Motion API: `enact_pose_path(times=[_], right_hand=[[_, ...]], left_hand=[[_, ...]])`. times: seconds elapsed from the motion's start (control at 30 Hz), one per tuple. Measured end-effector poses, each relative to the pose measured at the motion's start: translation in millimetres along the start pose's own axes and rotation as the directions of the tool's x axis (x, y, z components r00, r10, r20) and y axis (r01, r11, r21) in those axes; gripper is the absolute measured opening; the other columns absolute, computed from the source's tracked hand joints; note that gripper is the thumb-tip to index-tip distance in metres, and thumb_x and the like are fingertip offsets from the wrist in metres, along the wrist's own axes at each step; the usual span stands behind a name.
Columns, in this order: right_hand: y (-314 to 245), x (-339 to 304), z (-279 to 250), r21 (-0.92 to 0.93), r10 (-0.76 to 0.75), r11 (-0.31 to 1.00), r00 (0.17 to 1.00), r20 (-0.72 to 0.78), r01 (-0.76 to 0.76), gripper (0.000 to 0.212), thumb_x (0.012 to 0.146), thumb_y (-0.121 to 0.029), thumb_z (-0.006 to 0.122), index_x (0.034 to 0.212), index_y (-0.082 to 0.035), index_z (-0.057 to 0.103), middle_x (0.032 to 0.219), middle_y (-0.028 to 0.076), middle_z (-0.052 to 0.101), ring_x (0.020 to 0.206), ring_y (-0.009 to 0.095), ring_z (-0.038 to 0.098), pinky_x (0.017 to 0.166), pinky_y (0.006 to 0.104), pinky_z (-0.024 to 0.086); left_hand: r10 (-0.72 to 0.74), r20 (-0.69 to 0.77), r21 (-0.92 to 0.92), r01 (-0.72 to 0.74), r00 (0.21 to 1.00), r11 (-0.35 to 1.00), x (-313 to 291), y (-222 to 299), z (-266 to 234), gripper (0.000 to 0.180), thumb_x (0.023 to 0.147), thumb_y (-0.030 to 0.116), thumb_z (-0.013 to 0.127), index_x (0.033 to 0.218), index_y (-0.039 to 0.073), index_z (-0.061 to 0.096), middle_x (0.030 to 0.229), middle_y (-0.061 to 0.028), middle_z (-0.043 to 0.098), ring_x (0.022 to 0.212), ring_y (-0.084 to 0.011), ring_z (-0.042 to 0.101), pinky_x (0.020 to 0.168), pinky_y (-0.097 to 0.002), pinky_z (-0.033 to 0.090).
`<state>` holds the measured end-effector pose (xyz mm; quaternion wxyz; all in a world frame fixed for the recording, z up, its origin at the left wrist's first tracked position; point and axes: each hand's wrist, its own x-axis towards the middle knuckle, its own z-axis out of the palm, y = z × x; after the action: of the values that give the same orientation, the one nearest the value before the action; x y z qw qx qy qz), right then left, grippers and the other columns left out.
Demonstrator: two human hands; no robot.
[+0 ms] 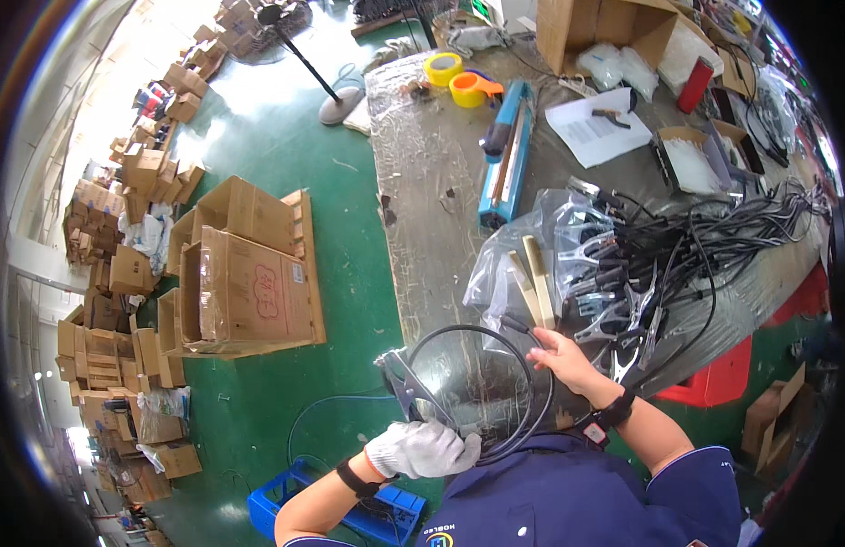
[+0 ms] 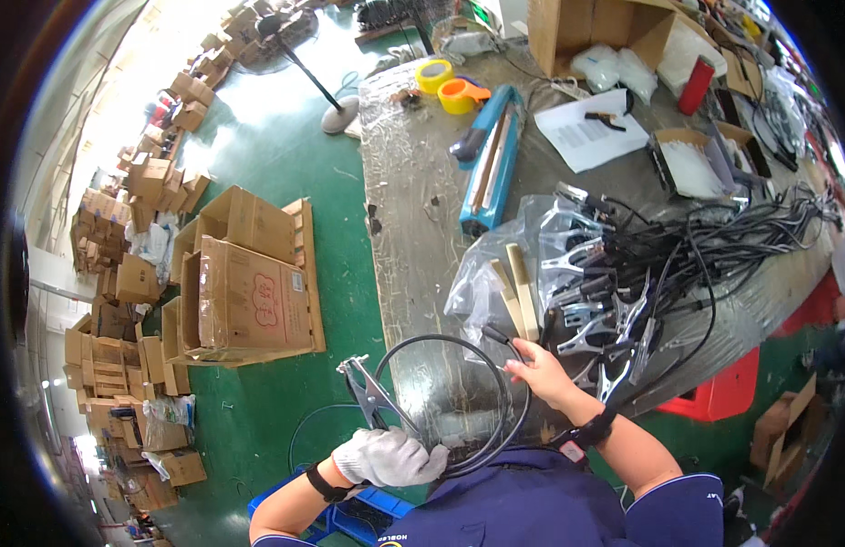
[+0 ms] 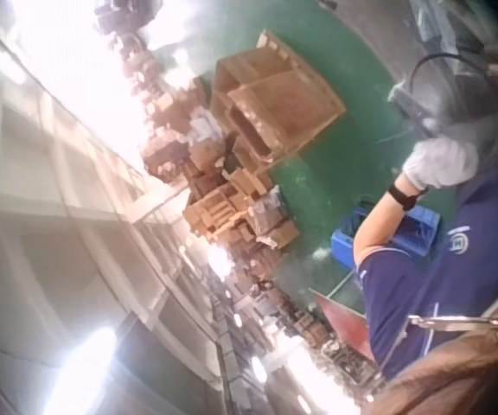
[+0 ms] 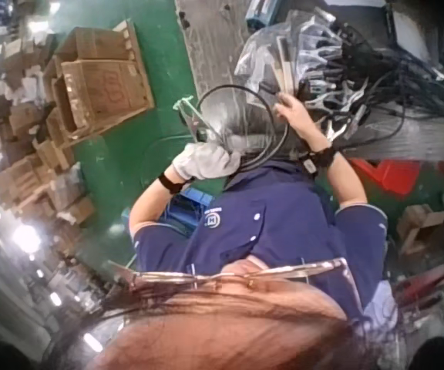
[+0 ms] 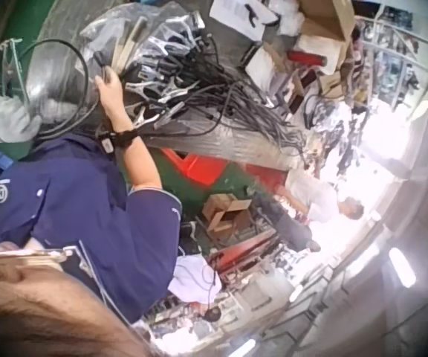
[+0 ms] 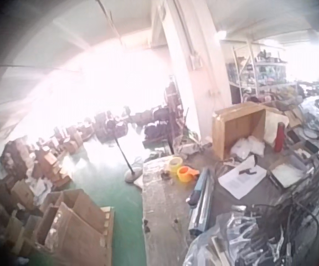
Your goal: Packaging bunches of black cables into plastic bags and sealing them with a heat sealer.
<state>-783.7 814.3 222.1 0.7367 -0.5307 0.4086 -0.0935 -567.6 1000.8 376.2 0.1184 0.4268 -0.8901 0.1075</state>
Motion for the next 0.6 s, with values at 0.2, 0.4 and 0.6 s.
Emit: enact_pose_path(times=[0.2,0.4,0.6], right_hand=[[26,-38,16,0.545,0.025,0.832,0.988,0.149,-0.103,0.042,0.098,-0.007,0.052,0.139,-0.002,0.048,0.129,0.006,0.059,0.106,0.013,0.059,0.086,0.0299,0.051],[79,-29,36,0.481,0.256,0.829,0.958,0.127,-0.285,0.045,0.105,-0.038,0.041,0.13,-0.004,0.056,0.123,0.007,0.061,0.094,0.012,0.059,0.079,0.0279,0.05],[106,-20,50,-0.718,-0.609,0.619,0.771,-0.185,0.317,0.041,0.08,-0.028,0.072,0.112,-0.005,0.063,0.108,0.014,0.061,0.095,0.031,0.058,0.082,0.0375,0.047]], left_hand=[[0.263,-0.029,-0.079,-0.264,0.964,0.961,-17,1,28,0.017,0.074,0.018,0.065,0.09,0.014,0.066,0.056,0.0068,0.04,0.045,-0.0075,0.044,0.041,-0.0216,0.033],[0.343,0.293,-0.457,-0.184,0.893,0.87,-50,5,111,0.022,0.08,0.02,0.06,0.099,0.01,0.061,0.061,0.0003,0.051,0.052,-0.0172,0.057,0.045,-0.0303,0.046],[0.418,0.175,-0.446,-0.307,0.891,0.841,-92,7,172,0.036,0.083,0.022,0.054,0.118,0.013,0.056,0.076,0.0,0.057,0.074,-0.0195,0.062,0.064,-0.0329,0.05]])
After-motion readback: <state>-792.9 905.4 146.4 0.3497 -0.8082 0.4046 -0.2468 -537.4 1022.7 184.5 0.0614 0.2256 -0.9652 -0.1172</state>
